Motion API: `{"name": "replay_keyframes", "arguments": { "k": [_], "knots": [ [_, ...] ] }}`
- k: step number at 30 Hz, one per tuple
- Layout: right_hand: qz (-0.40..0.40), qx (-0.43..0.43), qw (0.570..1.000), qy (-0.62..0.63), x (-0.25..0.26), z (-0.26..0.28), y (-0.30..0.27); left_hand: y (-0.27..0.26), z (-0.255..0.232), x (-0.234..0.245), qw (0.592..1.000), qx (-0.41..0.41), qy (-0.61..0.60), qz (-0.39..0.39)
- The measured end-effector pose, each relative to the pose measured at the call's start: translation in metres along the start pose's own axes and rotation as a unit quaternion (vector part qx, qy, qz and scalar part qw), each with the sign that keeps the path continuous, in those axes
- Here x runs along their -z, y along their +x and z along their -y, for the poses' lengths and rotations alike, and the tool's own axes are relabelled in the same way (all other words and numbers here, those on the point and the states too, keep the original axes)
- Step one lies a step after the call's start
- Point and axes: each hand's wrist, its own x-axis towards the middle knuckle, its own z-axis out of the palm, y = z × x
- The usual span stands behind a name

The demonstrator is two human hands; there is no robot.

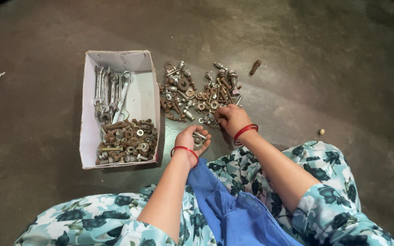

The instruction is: The person sits on the floor and sorts a pile of mixed nuts, bolts, and washers by hand. They pick up individual items, separate them, and place selected pieces into a nearby cardboard box.

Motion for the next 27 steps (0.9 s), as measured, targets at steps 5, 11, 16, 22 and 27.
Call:
{"name": "replay_keyframes", "arguments": {
  "k": [5, 11, 16, 22, 27],
  "knots": [
    [0.017, -0.131, 0.967, 0.219, -0.001, -0.017, 0.002, 0.002, 0.001, 0.001, 1.0, -0.009, 0.014, -0.007],
    [0.146, -0.097, 0.84, 0.513, 0.005, 0.015, -0.009, -0.002, 0.001, -0.003, 0.999, 0.004, 0.032, -0.02],
    [0.018, 0.007, 0.989, 0.147, 0.016, 0.053, -0.008, -0.004, 0.002, -0.003, 1.0, 0.003, 0.026, -0.005],
    [0.071, 0.026, 0.994, -0.083, 0.012, 0.064, -0.001, 0.0, 0.001, 0.001, 0.999, 0.013, 0.04, -0.023],
    [0.072, 0.012, 0.996, -0.043, 0.002, 0.05, -0.003, 0.001, -0.001, 0.003, 1.0, 0.01, 0.014, -0.02]
  ]
}}
